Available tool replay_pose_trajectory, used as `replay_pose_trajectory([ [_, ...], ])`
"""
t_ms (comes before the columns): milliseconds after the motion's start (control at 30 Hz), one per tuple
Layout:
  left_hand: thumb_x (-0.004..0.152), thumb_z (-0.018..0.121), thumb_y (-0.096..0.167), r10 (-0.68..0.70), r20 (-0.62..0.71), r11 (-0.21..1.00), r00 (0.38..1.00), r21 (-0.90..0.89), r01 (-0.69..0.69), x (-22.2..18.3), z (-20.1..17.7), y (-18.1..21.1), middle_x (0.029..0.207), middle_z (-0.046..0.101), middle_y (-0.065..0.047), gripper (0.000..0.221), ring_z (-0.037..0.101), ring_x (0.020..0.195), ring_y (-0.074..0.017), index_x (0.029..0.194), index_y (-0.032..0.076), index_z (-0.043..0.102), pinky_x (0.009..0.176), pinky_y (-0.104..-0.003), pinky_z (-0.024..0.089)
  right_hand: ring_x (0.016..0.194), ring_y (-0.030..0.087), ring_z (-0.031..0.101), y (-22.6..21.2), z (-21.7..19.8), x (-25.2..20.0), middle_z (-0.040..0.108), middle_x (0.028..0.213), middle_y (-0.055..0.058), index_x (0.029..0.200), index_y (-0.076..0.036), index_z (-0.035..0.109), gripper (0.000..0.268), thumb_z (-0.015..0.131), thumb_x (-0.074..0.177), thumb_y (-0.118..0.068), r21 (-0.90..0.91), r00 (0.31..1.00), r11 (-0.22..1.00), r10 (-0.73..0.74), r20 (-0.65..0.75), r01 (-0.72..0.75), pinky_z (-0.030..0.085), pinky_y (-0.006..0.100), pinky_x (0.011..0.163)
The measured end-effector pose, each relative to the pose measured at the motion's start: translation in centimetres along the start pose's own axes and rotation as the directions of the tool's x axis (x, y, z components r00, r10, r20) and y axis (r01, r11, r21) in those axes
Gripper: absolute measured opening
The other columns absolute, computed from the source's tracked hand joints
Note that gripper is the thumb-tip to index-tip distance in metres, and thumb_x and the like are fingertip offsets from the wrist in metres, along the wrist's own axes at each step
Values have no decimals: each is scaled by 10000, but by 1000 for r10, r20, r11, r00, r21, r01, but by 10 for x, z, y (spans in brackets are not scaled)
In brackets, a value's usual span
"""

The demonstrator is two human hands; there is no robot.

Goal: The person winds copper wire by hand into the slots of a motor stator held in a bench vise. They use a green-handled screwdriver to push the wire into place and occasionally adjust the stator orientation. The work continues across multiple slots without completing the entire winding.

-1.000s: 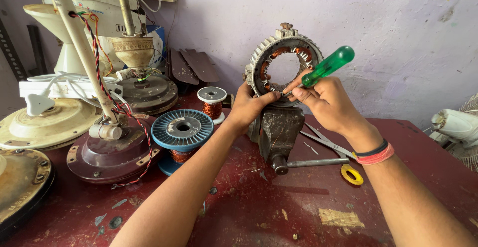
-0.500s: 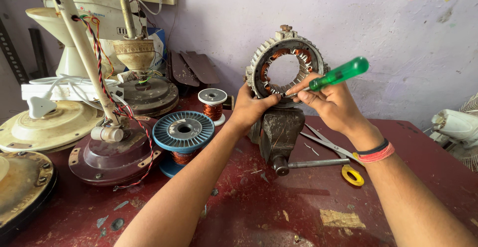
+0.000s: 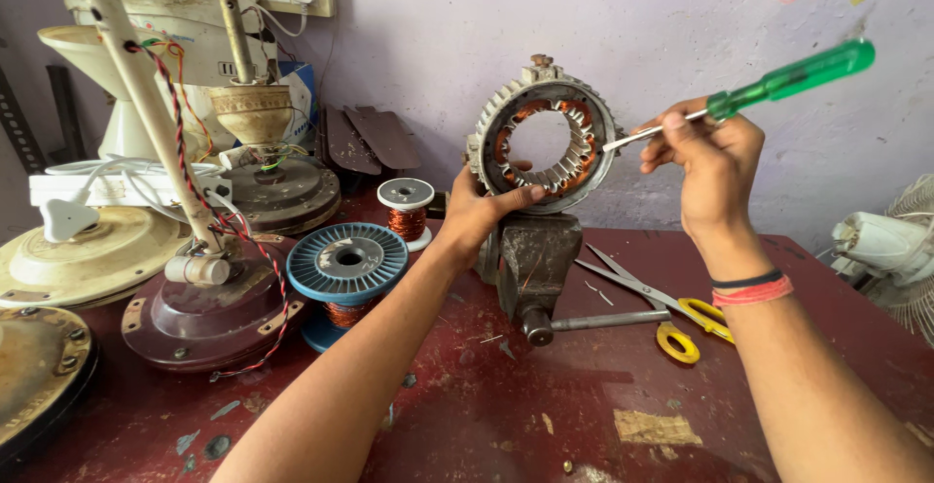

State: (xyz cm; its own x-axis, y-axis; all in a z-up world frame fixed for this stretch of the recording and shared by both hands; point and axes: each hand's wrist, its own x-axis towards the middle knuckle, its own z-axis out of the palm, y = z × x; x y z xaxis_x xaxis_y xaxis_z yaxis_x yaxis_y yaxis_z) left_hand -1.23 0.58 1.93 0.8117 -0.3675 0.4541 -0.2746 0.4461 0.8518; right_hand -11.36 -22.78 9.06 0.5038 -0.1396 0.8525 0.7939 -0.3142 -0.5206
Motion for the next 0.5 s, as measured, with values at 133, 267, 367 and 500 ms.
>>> replay_pose_trajectory([
  [133,686,881,75,-28,-58,999,998,-18,27,-5,9,2,1146,728,-133,634,730,1008,-226,1244,-22,596,892,-367,628,617,204,630,27,-18,3,651,780,142,944,6,613,155,579,1043,-109,86,949,980,193,-249,-177,528,338,546],
  [267,698,880,47,2,-42,999,999,-49,-4,-3,10,-2,1092,740,-156,594,739,961,-238,1221,-56,620,863,-378,634,535,190,572,61,-44,3,606,690,108,868,-39,597,146,592,983,-130,29,901,939,337,-273,-342,459,357,461],
  [367,705,880,44,27,-8,999,1000,-22,-27,1,7,-6,1119,735,-158,636,739,973,-227,1259,-44,579,876,-366,635,452,220,521,93,-55,-12,553,586,120,727,-25,541,273,568,954,-174,-121,836,850,463,-295,-513,373,363,414],
  [500,709,877,59,94,18,995,995,-45,-93,2,4,-10,1159,710,-158,753,731,996,-233,1340,-20,476,888,-366,631,605,280,634,127,-61,-42,632,690,173,812,36,687,352,576,979,-254,-550,892,710,274,-360,-440,469,422,545],
])
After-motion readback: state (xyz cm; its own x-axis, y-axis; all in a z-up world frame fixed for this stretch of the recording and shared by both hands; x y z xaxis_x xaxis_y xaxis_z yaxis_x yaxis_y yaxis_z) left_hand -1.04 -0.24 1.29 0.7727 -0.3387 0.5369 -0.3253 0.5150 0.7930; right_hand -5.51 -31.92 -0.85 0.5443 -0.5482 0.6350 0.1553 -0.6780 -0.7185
